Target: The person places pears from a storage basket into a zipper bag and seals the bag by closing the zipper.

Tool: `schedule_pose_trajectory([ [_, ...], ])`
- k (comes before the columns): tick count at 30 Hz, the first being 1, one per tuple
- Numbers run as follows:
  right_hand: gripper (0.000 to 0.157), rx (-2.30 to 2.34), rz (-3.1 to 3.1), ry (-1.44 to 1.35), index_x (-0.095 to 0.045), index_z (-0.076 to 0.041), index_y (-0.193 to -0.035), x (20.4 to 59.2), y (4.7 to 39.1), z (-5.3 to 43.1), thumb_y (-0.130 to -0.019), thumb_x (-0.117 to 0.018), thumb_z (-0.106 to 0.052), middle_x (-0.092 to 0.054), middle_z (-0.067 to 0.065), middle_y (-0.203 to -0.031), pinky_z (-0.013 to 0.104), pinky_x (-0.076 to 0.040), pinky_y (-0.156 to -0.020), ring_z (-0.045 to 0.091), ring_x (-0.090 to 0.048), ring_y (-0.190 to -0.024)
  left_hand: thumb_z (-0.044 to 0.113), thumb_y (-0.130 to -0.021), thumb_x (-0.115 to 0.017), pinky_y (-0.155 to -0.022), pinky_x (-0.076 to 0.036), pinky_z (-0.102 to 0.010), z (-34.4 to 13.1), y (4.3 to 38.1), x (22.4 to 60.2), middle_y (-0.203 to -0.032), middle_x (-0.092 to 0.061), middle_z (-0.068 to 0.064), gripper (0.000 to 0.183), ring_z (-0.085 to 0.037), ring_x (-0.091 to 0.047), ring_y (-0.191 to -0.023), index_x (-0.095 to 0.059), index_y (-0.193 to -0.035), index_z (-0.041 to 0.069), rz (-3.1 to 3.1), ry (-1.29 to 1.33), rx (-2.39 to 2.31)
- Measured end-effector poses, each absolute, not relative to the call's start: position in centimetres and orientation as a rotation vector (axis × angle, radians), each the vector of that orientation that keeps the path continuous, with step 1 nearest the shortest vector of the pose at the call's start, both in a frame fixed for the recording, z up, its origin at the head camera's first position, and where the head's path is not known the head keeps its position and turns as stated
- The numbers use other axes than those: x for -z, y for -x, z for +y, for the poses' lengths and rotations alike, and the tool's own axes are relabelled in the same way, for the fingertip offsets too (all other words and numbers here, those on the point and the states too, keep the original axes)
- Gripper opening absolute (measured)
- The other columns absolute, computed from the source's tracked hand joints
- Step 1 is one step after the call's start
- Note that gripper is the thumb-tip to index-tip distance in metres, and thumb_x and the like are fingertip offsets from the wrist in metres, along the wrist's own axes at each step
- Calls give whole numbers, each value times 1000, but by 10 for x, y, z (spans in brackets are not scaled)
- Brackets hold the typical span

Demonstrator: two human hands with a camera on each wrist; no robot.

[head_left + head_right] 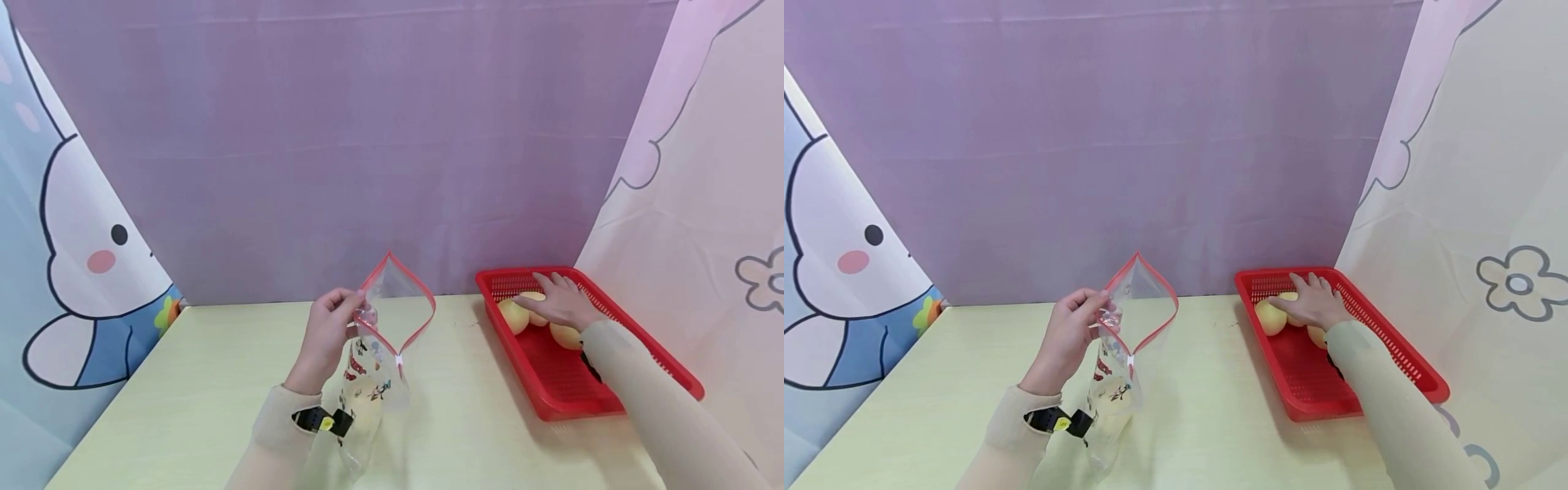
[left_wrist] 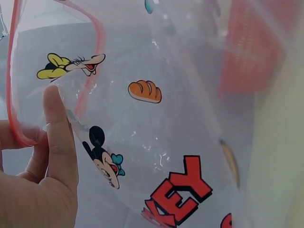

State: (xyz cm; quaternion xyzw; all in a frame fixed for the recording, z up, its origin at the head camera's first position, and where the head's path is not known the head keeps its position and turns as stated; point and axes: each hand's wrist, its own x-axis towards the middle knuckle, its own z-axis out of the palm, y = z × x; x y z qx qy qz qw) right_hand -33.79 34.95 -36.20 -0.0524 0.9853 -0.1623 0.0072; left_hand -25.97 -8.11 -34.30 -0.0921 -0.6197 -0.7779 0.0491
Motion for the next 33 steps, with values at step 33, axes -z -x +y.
schedule_pose_trajectory([
  [33,91,797,2750,6,-37,12,-141,393,338,386,-90,-68,-56,-52,29,-124,56,-54,-88,45,-52,-114,16,-103,-61,-71,-62,-38,-81,257,343,-82,-67,-10,21,-19,-69,-70,-63,-95,-3,-1895,253,2345],
])
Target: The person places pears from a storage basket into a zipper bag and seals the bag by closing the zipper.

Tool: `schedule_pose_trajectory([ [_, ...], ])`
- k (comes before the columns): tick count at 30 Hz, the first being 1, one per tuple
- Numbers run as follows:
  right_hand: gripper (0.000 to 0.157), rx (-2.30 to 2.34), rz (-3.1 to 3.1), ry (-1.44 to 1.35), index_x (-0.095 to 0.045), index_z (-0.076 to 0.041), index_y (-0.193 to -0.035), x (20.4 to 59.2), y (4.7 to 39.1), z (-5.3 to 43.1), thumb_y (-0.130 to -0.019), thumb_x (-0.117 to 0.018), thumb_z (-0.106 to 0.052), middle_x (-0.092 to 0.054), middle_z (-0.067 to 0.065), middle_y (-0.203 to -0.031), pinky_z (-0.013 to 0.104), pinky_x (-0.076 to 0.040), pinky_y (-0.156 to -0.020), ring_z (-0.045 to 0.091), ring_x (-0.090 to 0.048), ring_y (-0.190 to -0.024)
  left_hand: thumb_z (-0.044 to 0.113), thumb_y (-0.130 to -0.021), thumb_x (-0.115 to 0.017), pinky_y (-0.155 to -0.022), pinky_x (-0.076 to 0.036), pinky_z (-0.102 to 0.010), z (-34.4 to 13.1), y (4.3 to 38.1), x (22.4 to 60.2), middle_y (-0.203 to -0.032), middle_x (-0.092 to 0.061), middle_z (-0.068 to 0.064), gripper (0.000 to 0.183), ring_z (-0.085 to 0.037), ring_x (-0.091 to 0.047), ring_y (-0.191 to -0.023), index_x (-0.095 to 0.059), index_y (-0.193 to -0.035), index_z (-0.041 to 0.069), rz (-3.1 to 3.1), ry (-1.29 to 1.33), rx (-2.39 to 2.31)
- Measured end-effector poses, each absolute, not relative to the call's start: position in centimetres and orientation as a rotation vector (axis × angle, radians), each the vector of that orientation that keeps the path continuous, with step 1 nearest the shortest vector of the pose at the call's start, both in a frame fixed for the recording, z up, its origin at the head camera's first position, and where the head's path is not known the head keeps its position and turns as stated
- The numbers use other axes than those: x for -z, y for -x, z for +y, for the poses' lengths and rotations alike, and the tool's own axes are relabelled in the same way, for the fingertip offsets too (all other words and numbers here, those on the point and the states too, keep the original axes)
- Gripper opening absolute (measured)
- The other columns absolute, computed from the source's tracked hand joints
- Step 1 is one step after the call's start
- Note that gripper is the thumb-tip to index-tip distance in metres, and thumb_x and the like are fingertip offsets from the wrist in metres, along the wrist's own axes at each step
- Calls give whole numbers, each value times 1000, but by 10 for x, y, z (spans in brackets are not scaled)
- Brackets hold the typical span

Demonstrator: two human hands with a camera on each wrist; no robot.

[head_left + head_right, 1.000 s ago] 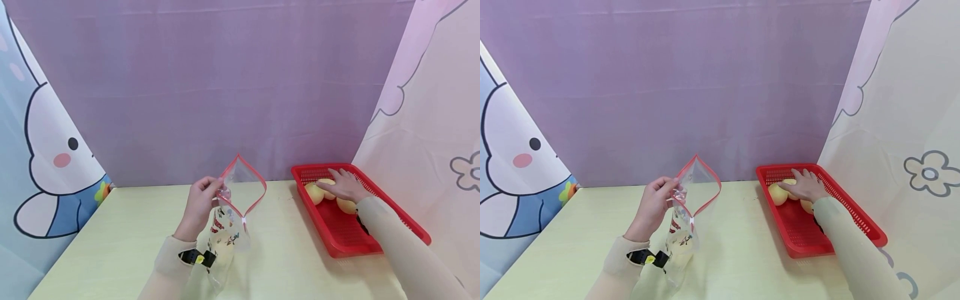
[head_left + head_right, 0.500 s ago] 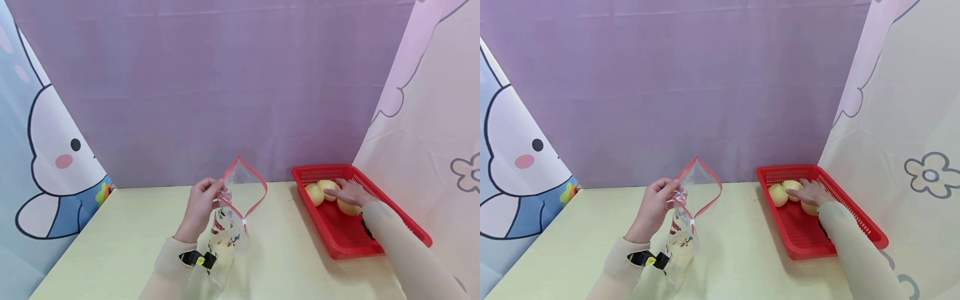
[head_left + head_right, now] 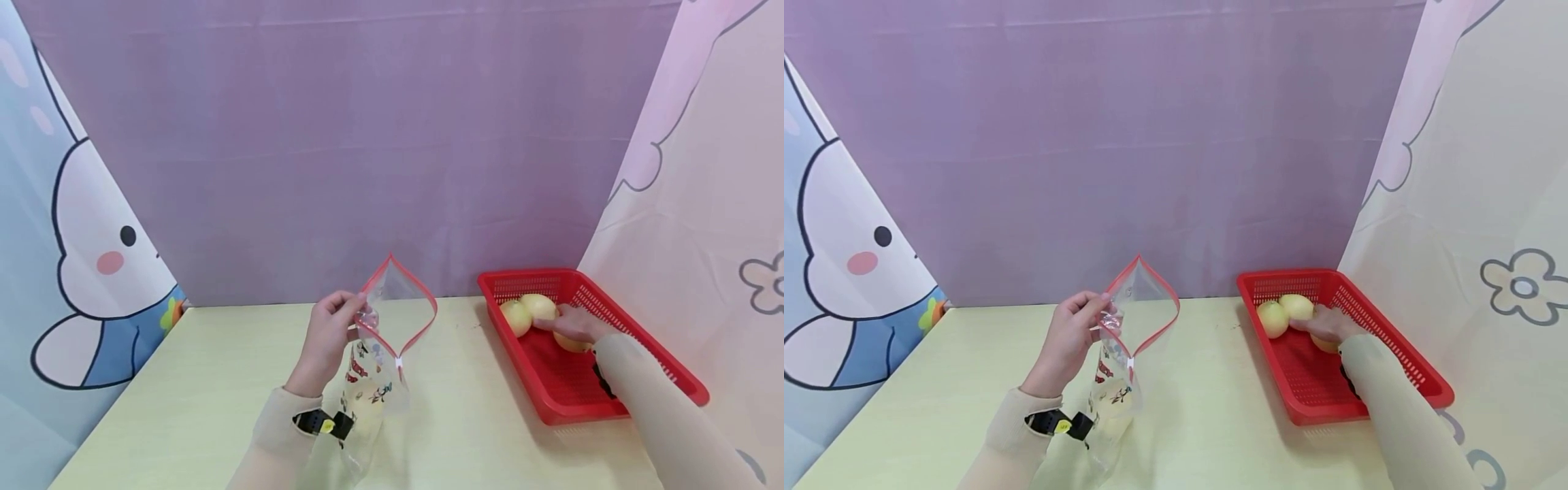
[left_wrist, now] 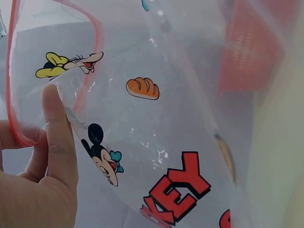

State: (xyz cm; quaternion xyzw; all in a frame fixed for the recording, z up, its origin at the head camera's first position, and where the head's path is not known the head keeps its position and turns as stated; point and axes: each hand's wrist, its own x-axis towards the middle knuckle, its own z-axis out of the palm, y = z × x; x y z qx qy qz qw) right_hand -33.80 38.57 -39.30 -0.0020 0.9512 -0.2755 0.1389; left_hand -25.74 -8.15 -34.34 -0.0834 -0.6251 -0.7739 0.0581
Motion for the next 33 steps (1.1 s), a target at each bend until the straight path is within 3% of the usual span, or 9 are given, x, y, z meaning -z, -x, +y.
schedule_pose_trajectory([
  [5,87,600,2840,59,-41,18,-136,394,338,388,-91,-68,-51,-52,36,-122,61,-51,-89,50,-48,-112,18,-103,-62,-71,-62,-37,-81,258,344,-82,-67,-10,22,-19,-69,-71,-63,-95,-3,-1899,256,2336],
  [9,76,539,2866,127,-49,15,-131,394,338,388,-88,-72,-43,-55,34,-120,64,-46,-94,51,-49,-112,18,-103,-62,-70,-62,-35,-81,258,344,-83,-66,-9,22,-19,-68,-71,-63,-96,-2,-1904,261,2325],
  [14,64,502,2827,215,-54,10,-125,392,338,386,-86,-75,-35,-60,27,-113,61,-49,-90,46,-54,-108,18,-103,-62,-67,-61,-33,-81,258,345,-84,-66,-8,21,-18,-68,-71,-63,-96,-2,-1895,267,2325],
  [21,65,517,2708,190,-53,3,-132,392,338,381,-83,-80,-32,-57,23,-118,61,-51,-90,44,-50,-112,17,-103,-61,-67,-61,-35,-81,258,345,-82,-67,-9,21,-18,-68,-70,-63,-95,-2,-1893,256,2334],
  [28,56,564,2616,194,-58,3,-125,399,334,373,-82,-82,-24,-57,13,-110,53,-46,-93,37,-50,-109,16,-103,-61,-68,-61,-33,-80,258,346,-85,-66,-9,21,-19,-68,-72,-62,-98,-4,-1892,271,2346],
  [33,39,547,2652,215,-62,-3,-115,399,333,368,-82,-77,-18,-59,8,-101,42,-48,-82,29,-54,-100,17,-103,-61,-67,-61,-32,-80,258,346,-84,-66,-9,22,-19,-68,-71,-62,-98,-5,-1889,288,2342],
])
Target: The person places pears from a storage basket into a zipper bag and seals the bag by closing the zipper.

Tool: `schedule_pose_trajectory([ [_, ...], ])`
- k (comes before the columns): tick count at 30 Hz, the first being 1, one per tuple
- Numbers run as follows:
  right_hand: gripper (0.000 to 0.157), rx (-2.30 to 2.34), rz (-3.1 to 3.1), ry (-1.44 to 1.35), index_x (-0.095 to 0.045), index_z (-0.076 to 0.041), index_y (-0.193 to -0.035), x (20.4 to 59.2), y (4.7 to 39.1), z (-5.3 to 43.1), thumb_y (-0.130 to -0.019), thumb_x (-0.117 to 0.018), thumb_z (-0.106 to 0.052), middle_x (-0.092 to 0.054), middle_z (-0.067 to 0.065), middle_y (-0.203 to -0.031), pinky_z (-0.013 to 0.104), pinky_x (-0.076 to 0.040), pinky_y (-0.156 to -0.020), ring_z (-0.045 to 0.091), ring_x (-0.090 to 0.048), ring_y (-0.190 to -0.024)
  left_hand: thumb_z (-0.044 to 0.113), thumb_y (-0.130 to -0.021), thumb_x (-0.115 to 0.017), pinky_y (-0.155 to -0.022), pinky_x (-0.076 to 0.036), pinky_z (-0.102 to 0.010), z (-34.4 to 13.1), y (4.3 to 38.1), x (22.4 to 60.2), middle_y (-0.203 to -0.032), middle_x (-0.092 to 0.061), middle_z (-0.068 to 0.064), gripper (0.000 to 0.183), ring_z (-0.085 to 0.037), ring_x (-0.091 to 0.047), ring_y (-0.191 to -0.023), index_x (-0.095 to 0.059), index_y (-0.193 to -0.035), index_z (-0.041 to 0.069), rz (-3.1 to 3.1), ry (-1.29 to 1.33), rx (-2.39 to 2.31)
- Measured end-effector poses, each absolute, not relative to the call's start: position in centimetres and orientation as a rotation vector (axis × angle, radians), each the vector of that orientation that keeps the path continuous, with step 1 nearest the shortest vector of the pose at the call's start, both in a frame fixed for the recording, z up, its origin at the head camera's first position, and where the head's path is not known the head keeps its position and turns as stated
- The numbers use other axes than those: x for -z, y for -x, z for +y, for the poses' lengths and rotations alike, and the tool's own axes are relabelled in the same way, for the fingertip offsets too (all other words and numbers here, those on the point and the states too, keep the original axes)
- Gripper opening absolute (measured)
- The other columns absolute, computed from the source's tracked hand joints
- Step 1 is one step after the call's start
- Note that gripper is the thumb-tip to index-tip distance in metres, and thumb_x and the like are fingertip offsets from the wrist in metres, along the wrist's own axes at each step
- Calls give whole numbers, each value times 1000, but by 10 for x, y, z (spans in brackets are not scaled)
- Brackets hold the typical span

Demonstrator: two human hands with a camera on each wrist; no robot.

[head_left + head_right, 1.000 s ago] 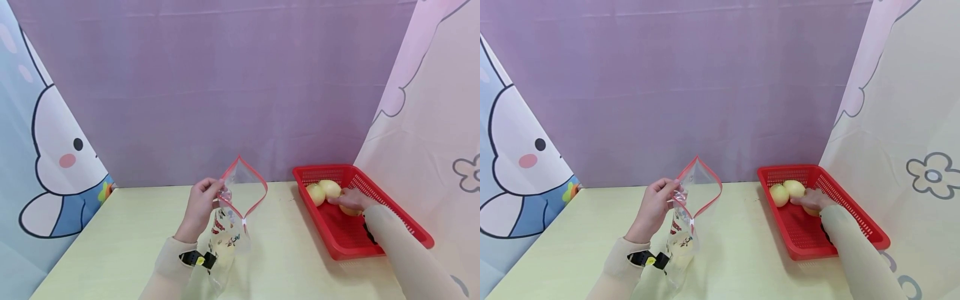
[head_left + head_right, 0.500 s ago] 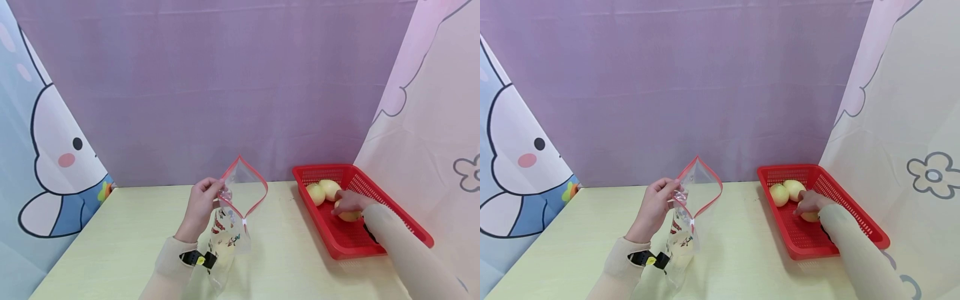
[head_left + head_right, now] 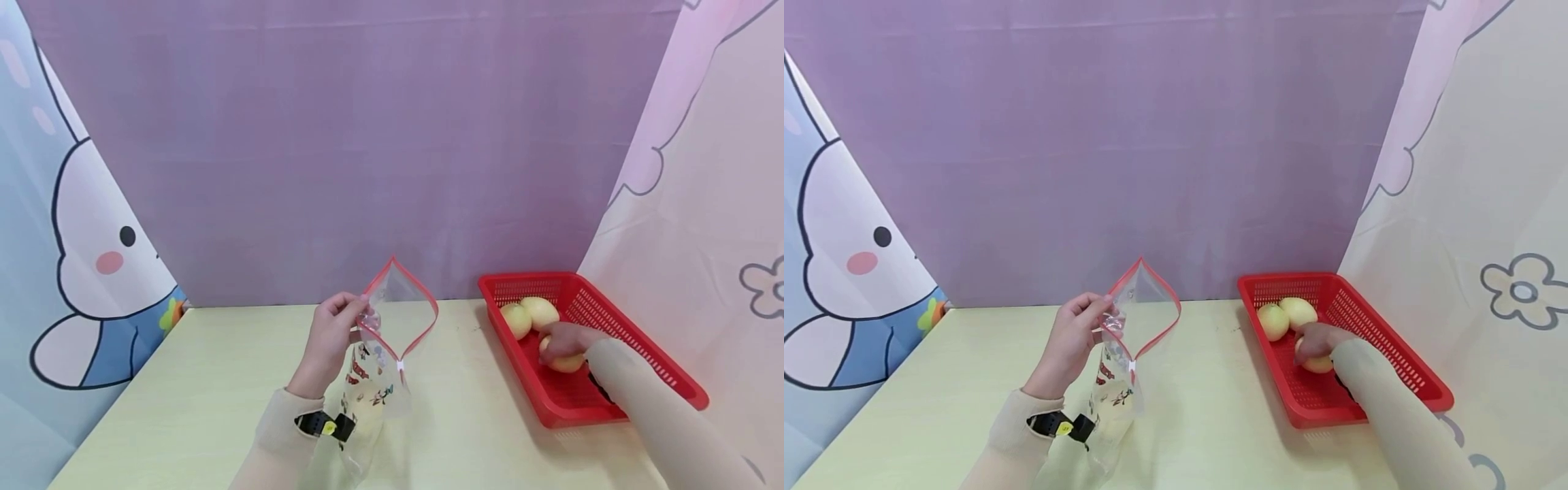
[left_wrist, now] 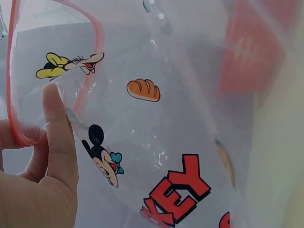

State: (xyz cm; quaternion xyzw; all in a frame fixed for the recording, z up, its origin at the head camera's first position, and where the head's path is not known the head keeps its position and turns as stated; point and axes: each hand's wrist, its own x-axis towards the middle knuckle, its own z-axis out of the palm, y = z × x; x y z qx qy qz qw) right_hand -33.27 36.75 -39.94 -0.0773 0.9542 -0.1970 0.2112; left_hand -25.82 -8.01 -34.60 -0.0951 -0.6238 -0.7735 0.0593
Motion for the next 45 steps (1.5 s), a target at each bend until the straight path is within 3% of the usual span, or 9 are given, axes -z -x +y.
schedule_pose_trajectory([
  [5,28,483,2738,264,-63,-6,-107,400,334,363,-81,-67,-14,-59,9,-96,35,-46,-71,27,-56,-92,18,-103,-61,-69,-62,-34,-82,259,348,-84,-66,-9,24,-19,-68,-72,-62,-99,-6,-1900,278,2331],
  [8,29,439,2807,307,-64,-6,-106,399,336,363,-79,-66,-16,-60,10,-95,35,-46,-70,28,-57,-89,18,-103,-61,-69,-62,-35,-83,259,348,-84,-67,-9,24,-19,-68,-71,-62,-100,-6,-1905,260,2329],
  [15,48,535,2863,306,-63,-2,-122,391,335,358,-79,-72,-23,-64,13,-103,37,-49,-69,29,-59,-91,18,-103,-61,-69,-62,-36,-84,259,345,-83,-67,-10,24,-19,-69,-70,-62,-99,-6,-1908,272,2319],
  [27,52,687,2941,346,-61,-2,-125,367,330,347,-80,-75,-24,-65,10,-104,36,-54,-70,25,-60,-90,17,-103,-62,-69,-62,-36,-84,258,343,-83,-67,-10,21,-20,-69,-70,-62,-97,-3,-1901,277,2325],
  [37,59,821,2973,350,-60,-10,-122,350,319,338,-74,-85,-32,-64,8,-108,34,-58,-71,25,-60,-92,18,-102,-63,-70,-62,-35,-84,257,344,-85,-66,-10,22,-20,-68,-72,-62,-97,-3,-1904,271,2327],
  [45,58,888,2963,361,-58,-12,-123,339,312,331,-76,-85,-34,-62,8,-110,34,-59,-70,25,-62,-90,18,-102,-63,-68,-61,-34,-84,257,343,-86,-66,-9,21,-19,-68,-72,-63,-99,-3,-1909,266,2329],
])
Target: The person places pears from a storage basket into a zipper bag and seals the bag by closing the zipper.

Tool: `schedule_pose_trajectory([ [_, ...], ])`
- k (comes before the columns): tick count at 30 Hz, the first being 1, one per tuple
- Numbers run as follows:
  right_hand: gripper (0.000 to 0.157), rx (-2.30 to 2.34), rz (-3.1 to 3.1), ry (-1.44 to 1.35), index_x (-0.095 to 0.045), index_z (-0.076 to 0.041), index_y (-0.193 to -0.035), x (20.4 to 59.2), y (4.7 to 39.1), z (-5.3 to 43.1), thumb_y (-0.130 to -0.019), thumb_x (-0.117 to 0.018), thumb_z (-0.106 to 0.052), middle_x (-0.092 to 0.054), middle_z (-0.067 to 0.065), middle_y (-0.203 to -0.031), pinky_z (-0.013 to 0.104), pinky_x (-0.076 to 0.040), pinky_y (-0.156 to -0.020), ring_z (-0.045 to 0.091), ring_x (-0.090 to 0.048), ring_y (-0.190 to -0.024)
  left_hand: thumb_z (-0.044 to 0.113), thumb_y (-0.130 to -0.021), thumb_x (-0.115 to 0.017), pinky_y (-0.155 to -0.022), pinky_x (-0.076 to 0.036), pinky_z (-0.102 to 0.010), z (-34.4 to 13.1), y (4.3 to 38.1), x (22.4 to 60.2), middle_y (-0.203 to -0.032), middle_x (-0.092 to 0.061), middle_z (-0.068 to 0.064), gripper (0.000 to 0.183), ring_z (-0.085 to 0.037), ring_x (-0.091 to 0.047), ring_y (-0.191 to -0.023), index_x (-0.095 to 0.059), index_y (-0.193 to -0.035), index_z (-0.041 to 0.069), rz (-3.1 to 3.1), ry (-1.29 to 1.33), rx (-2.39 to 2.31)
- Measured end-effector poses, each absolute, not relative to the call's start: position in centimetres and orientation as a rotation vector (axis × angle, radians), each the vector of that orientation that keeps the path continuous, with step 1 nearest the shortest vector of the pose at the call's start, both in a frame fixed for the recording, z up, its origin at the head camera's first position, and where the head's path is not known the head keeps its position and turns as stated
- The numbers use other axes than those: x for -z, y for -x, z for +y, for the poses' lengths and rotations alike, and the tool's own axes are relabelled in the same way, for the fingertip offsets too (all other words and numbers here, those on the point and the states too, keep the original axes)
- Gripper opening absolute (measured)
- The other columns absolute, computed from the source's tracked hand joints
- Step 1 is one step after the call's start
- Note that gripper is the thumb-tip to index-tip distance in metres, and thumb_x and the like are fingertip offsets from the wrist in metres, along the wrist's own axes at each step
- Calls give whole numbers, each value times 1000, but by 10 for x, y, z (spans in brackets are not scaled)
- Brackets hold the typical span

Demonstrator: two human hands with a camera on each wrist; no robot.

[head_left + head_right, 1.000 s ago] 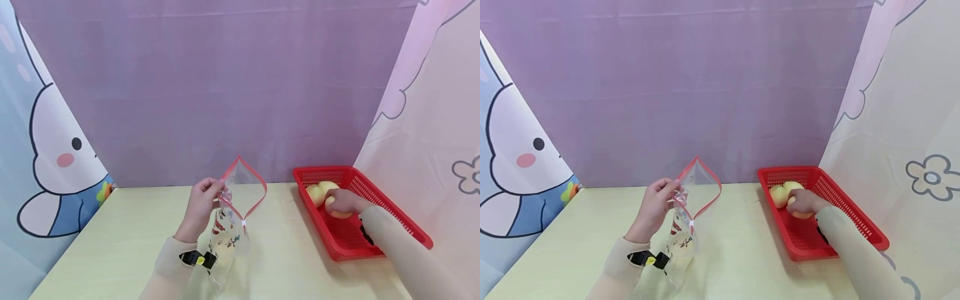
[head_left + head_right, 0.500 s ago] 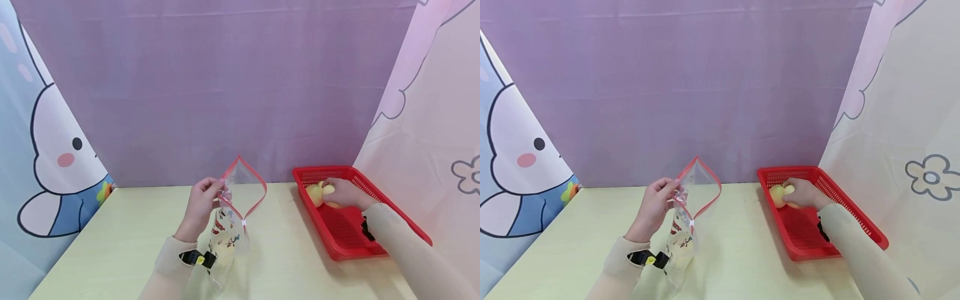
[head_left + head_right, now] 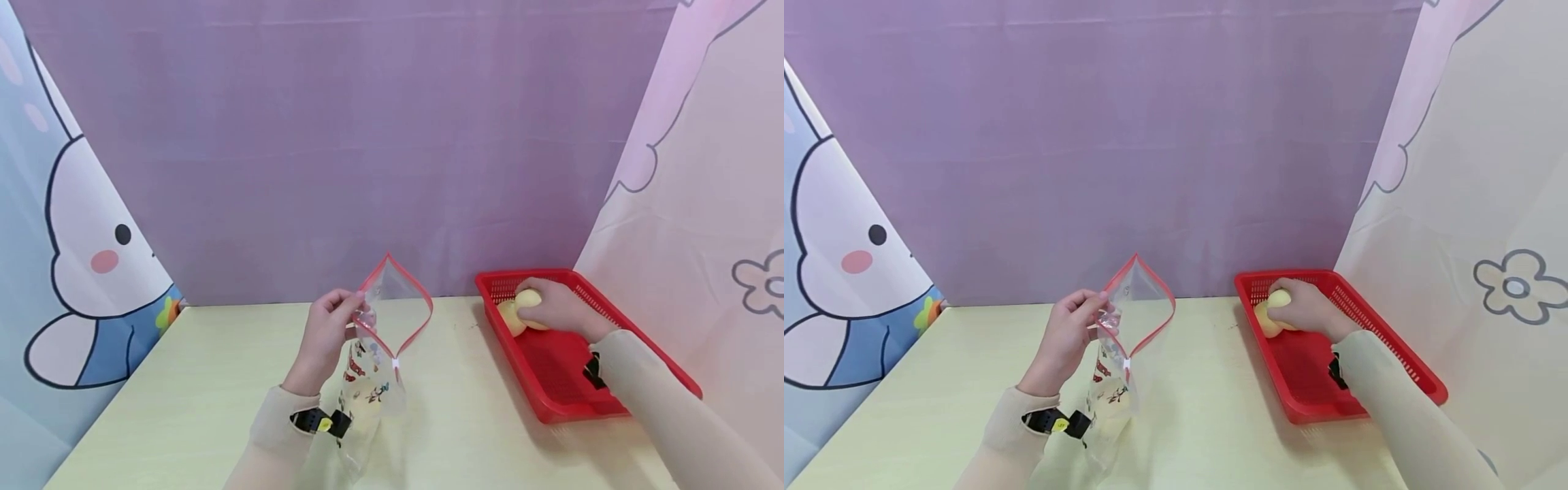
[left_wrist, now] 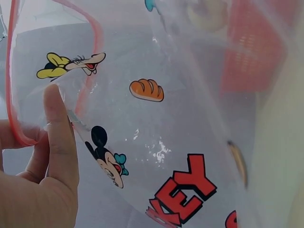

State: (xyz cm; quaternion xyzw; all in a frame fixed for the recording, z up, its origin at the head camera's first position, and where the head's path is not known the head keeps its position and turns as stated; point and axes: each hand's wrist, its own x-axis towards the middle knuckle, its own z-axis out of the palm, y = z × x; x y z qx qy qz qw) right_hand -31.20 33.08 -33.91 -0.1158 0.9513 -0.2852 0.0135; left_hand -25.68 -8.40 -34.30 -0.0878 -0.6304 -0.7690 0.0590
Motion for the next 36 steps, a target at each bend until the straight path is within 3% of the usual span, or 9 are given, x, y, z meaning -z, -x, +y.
schedule_pose_trajectory([
  [19,48,967,3048,422,-57,-16,-126,314,303,305,-84,-78,-26,-61,9,-112,36,-57,-69,29,-59,-94,17,-102,-63,-65,-61,-32,-86,256,341,-87,-66,-10,20,-18,-68,-71,-63,-99,-3,-1903,259,2354],
  [36,48,1109,3045,452,-56,-18,-131,294,293,285,-88,-75,-28,-57,7,-123,39,-58,-73,30,-57,-103,18,-103,-62,-64,-61,-33,-83,255,341,-87,-66,-9,20,-18,-68,-72,-62,-98,-2,-1912,266,2341],
])
